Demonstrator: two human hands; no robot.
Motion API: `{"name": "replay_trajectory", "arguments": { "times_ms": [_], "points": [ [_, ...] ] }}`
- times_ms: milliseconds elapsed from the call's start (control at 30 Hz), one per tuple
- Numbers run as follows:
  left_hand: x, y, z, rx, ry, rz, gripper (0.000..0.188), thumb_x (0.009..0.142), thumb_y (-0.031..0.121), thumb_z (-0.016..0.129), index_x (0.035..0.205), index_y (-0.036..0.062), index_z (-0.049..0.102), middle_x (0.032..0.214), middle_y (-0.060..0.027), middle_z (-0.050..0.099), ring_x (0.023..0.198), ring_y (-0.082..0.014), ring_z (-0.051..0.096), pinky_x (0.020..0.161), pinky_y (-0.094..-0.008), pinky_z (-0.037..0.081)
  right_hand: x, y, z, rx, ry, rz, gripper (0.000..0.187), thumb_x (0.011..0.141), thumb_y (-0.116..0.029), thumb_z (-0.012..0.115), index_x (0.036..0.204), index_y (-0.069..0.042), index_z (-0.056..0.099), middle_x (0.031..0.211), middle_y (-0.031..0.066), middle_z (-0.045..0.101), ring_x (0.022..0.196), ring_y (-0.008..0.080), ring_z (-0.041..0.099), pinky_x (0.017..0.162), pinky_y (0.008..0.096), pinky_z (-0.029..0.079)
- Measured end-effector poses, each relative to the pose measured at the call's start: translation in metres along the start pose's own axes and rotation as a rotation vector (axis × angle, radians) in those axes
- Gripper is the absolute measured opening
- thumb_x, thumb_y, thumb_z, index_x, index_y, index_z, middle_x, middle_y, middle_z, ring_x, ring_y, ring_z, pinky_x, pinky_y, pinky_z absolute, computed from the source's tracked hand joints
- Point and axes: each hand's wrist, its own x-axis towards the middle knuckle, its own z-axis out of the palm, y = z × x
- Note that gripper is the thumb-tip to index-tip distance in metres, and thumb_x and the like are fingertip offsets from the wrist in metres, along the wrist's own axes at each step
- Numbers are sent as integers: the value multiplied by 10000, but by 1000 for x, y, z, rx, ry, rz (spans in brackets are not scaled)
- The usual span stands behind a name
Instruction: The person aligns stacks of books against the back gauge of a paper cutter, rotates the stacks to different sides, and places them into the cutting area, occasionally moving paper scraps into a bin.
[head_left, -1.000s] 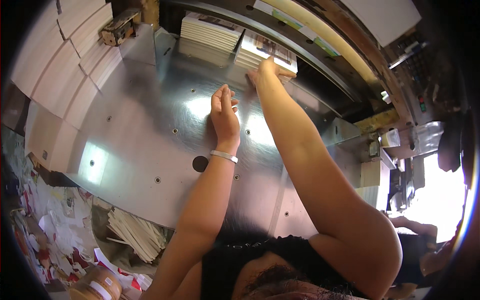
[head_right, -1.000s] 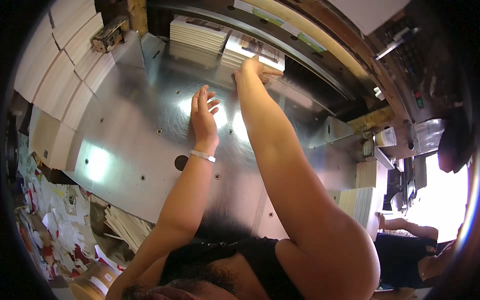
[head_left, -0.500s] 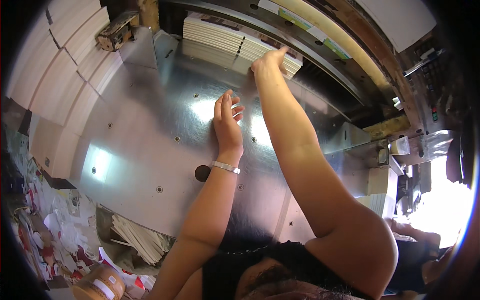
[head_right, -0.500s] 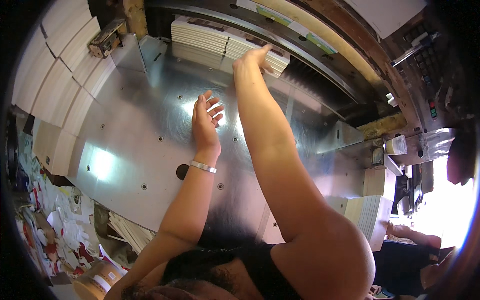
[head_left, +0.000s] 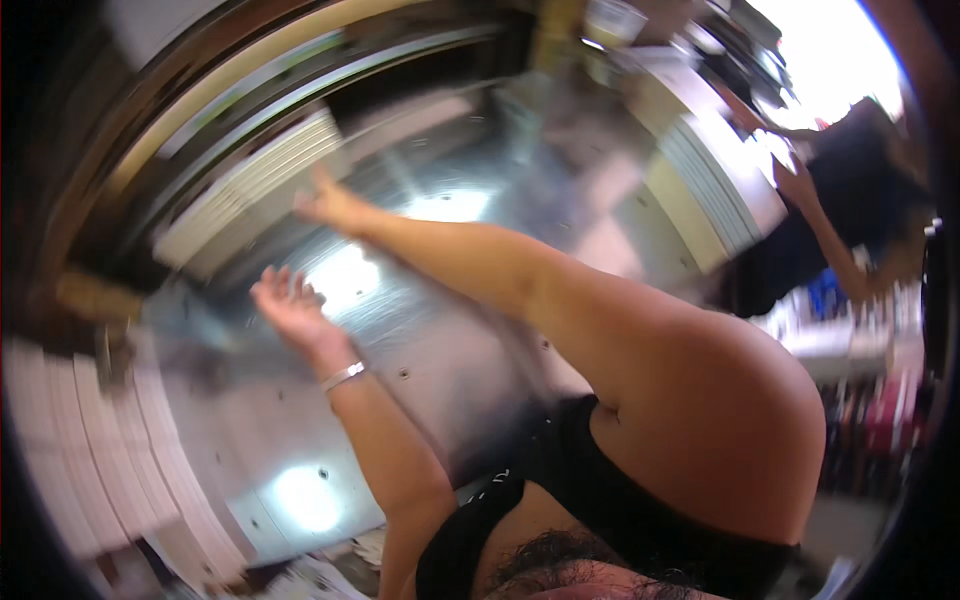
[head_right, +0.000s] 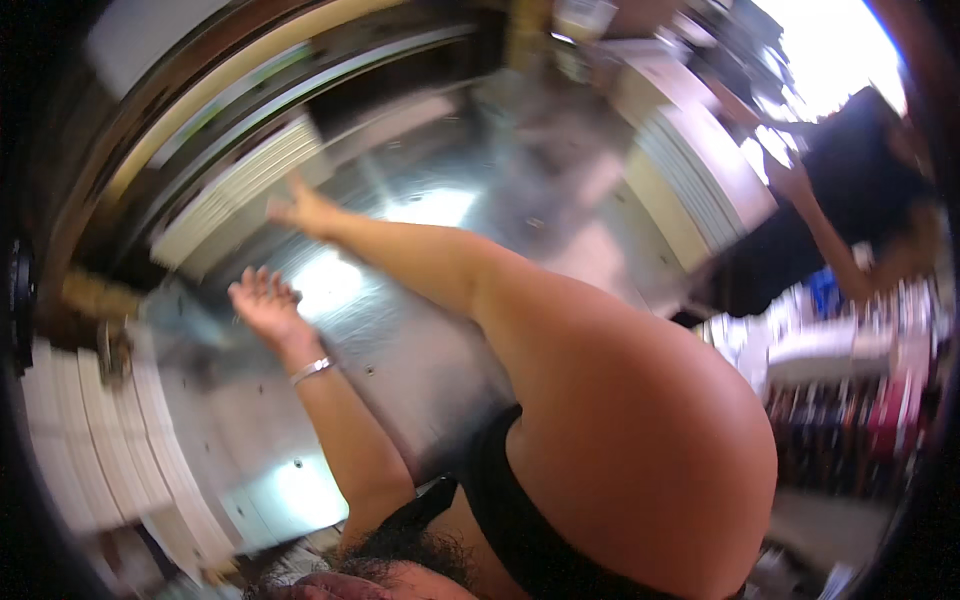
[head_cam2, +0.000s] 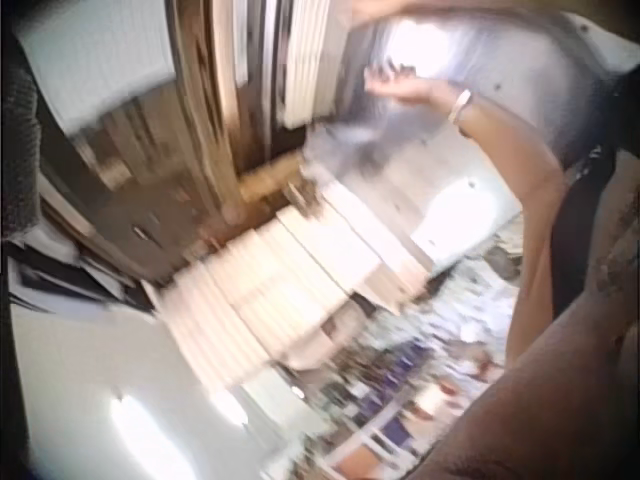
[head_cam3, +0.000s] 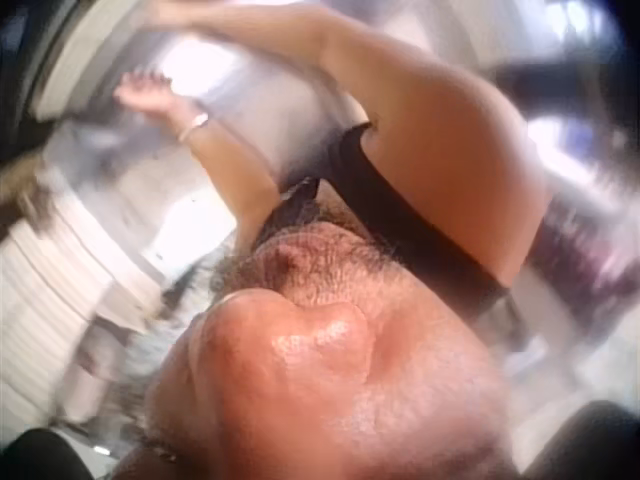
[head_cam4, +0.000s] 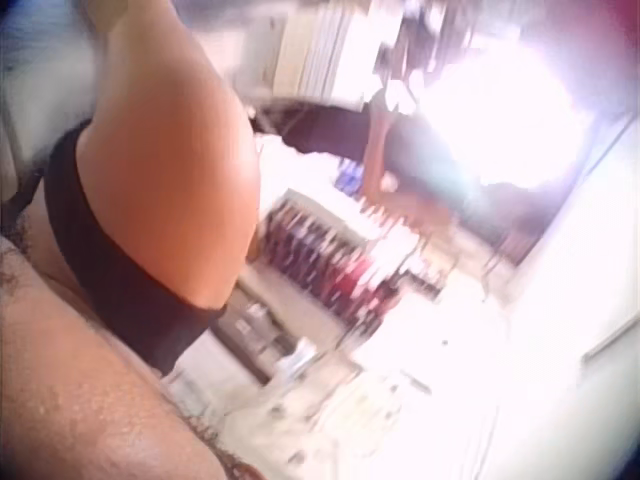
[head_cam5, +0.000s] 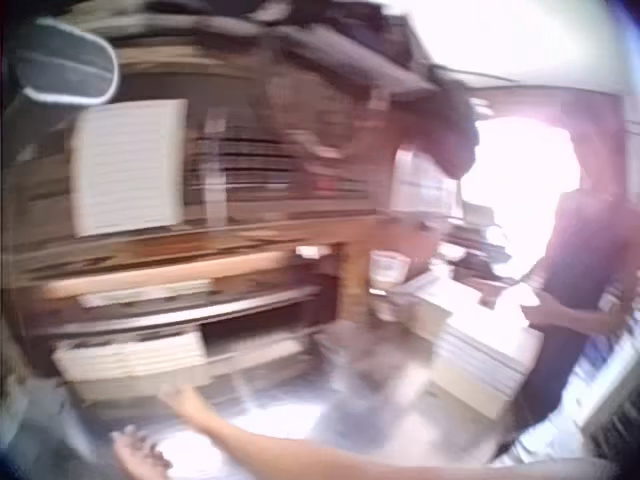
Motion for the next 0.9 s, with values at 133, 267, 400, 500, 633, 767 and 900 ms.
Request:
{"name": "replay_trajectory", "arguments": {
  "times_ms": [133,267,400,500,633,767,900],
  "points": [
    [-6,15,-25,121,-5,26,644,968,563,487,1370,59,487,1240,-54,551,1022,-170,527,921,-331,412,-186,-22,-31,-492,-398,-191,933,843,-530,693,1546,-67,289,1599,197,270,1500,385,162,1213,452,186],
    [-20,1,-2,294,-117,69,622,992,490,491,1390,13,467,1330,-109,514,1123,-228,523,962,-350,428,-346,-31,-105,-638,-248,-228,789,809,-431,768,1433,-38,488,1534,209,389,1485,405,198,1193,458,229],
    [-38,1,3,454,-193,142,583,997,439,507,1385,5,474,1353,-120,507,1157,-234,519,953,-358,446,-453,-33,-144,-540,222,-124,642,787,-292,807,1328,-31,580,1383,201,553,1348,368,461,1117,447,368],
    [-52,-19,15,694,-273,204,547,1001,393,505,1391,10,473,1349,-128,515,1162,-239,525,950,-357,459,-505,-31,-177,-436,694,34,436,795,-164,778,1185,-23,641,1168,154,643,1024,256,641,867,370,511],
    [-117,-73,70,698,-726,-11,549,999,364,516,1408,0,468,1358,-132,525,1189,-249,524,956,-364,459,-537,-5,-255,-230,1365,-50,658,758,-174,821,1331,-40,526,1192,145,605,982,201,619,789,336,516],
    [-239,-110,137,803,-1406,-259,589,997,270,542,1503,18,374,1496,-152,438,1267,-258,513,1024,-364,442,-542,-7,-322,-418,1348,13,1029,646,-307,904,1489,-67,365,1461,216,407,1312,317,450,1038,424,426],
    [-298,-144,165,710,-1688,-471,826,948,212,672,1575,43,163,1494,-276,414,1381,-290,423,1071,-391,403,-539,-10,-340,-633,1170,80,1114,590,-374,923,1500,-72,356,1553,231,301,1446,375,303,1151,472,318]
  ]
}}
